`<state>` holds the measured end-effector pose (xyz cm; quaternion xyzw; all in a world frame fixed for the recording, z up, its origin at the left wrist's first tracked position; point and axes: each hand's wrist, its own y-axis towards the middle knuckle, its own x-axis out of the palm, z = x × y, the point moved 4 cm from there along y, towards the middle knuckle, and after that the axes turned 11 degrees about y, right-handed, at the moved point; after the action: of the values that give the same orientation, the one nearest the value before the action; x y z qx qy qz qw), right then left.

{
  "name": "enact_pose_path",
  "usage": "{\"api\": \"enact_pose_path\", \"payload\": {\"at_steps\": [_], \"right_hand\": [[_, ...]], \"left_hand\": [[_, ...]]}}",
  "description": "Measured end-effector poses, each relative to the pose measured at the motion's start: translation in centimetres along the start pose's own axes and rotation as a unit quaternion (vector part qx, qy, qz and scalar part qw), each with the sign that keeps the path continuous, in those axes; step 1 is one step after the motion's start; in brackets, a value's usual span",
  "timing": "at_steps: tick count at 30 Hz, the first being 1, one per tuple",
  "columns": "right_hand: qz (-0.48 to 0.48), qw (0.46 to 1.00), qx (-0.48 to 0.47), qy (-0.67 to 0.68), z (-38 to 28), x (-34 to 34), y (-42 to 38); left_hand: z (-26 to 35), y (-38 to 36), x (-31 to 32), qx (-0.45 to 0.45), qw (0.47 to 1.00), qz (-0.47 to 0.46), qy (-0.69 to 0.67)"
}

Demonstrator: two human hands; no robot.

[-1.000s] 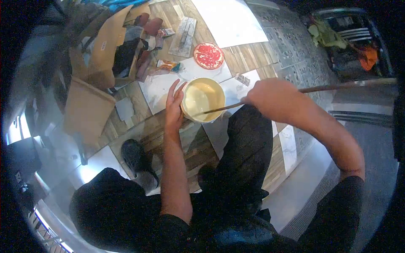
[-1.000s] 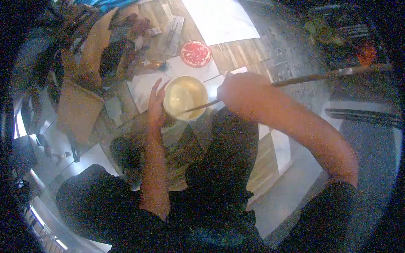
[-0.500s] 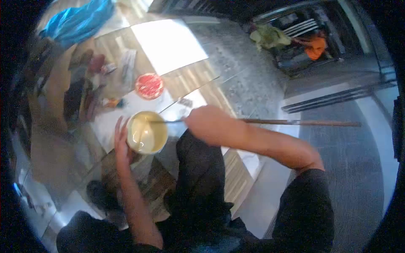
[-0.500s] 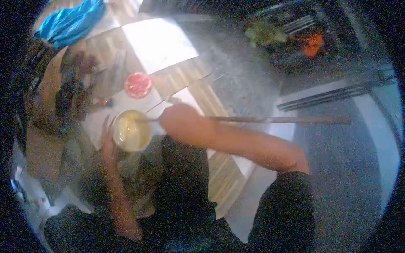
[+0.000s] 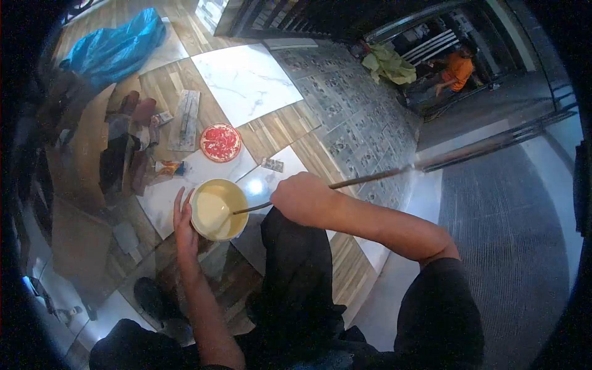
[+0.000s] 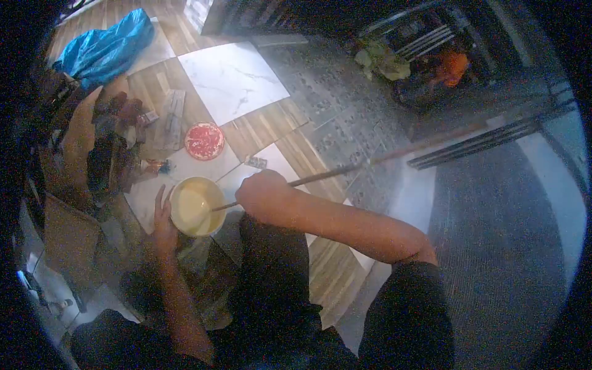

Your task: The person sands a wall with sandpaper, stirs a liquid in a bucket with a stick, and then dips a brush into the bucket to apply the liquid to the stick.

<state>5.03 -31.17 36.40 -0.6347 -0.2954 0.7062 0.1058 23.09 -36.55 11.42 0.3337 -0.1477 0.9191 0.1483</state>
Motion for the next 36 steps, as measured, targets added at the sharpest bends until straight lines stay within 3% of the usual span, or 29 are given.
{"api": "enact_pose_path", "payload": {"at_steps": [6, 8, 9, 10, 12, 13, 15, 17, 18, 19, 20, 22, 24, 25, 27, 29, 30, 32, 33, 35, 36], "right_hand": [[0.053, 0.996, 0.064, 0.014, 0.3, 1.4, 1.5], [0.084, 0.993, 0.078, 0.031, -0.2, 1.7, 2.1], [0.124, 0.991, 0.052, 0.015, -0.6, 1.3, 2.2], [0.166, 0.986, 0.025, -0.004, -1.0, 0.8, 2.4], [0.166, 0.983, 0.076, -0.003, -1.0, 0.4, 4.2], [0.147, 0.982, 0.119, 0.000, -0.9, 0.3, 5.3], [0.154, 0.980, 0.125, -0.003, -0.3, -0.1, 6.9], [0.193, 0.968, 0.158, 0.005, 1.4, 3.6, 12.0], [0.213, 0.962, 0.173, 0.010, 2.3, 5.4, 14.5], [0.381, 0.896, 0.194, 0.116, 3.7, 7.2, 17.0], [0.437, 0.861, 0.212, 0.154, 4.9, 7.8, 18.2], [0.551, 0.770, 0.225, 0.230, 7.2, 9.2, 20.4], [0.556, 0.735, 0.209, 0.327, 7.6, 9.7, 19.5], [0.556, 0.722, 0.206, 0.358, 7.7, 10.4, 19.4], [0.531, 0.749, 0.207, 0.339, 7.9, 9.6, 18.4], [0.455, 0.826, 0.215, 0.255, 7.1, 7.5, 16.1], [0.397, 0.869, 0.215, 0.202, 6.5, 6.3, 15.0], [0.324, 0.910, 0.206, 0.159, 5.9, 4.4, 13.4], [0.326, 0.907, 0.196, 0.183, 6.3, 4.5, 13.7], [0.312, 0.903, 0.192, 0.225, 6.2, 7.8, 16.0], [0.437, 0.784, 0.191, 0.398, 6.9, 10.5, 19.2]], "left_hand": [[0.4, 0.1, 0.6, 0.001, 1.000, -0.012, 0.000], [1.6, -0.5, 1.6, -0.035, 0.995, 0.020, 0.089], [1.4, -0.6, 1.9, -0.031, 0.999, 0.002, 0.016], [0.7, -0.6, 1.0, -0.023, 0.999, -0.007, 0.025], [0.3, 0.9, -1.5, -0.059, 0.968, 0.067, 0.233], [3.0, 1.5, 0.0, -0.044, 0.967, 0.064, 0.242], [8.7, 1.9, 1.8, -0.054, 0.887, 0.161, 0.430], [13.4, 6.0, 0.0, 0.137, 0.881, 0.036, 0.452], [17.4, 5.9, 3.4, 0.173, 0.835, 0.001, 0.523], [21.3, 5.5, 5.9, 0.194, 0.816, -0.021, 0.544], [25.2, 5.0, 8.5, 0.215, 0.797, -0.042, 0.562], [28.8, 4.4, 10.4, 0.218, 0.812, -0.051, 0.539], [30.5, 2.7, 12.5, 0.214, 0.745, -0.050, 0.630], [30.9, 0.4, 14.7, 0.211, 0.746, -0.054, 0.630], [30.0, -3.2, 17.6, 0.141, 0.671, -0.092, 0.722], [29.5, -3.5, 15.9, 0.049, 0.553, -0.144, 0.819], [29.3, -3.8, 16.4, 0.052, 0.549, -0.147, 0.821], [28.0, -4.8, 18.2, 0.064, 0.375, -0.220, 0.898], [27.8, -5.1, 18.1, 0.061, 0.370, -0.225, 0.899], [26.9, -5.9, 17.4, 0.030, 0.452, -0.252, 0.855], [26.4, -6.3, 16.7, 0.017, 0.449, -0.261, 0.854]]}}
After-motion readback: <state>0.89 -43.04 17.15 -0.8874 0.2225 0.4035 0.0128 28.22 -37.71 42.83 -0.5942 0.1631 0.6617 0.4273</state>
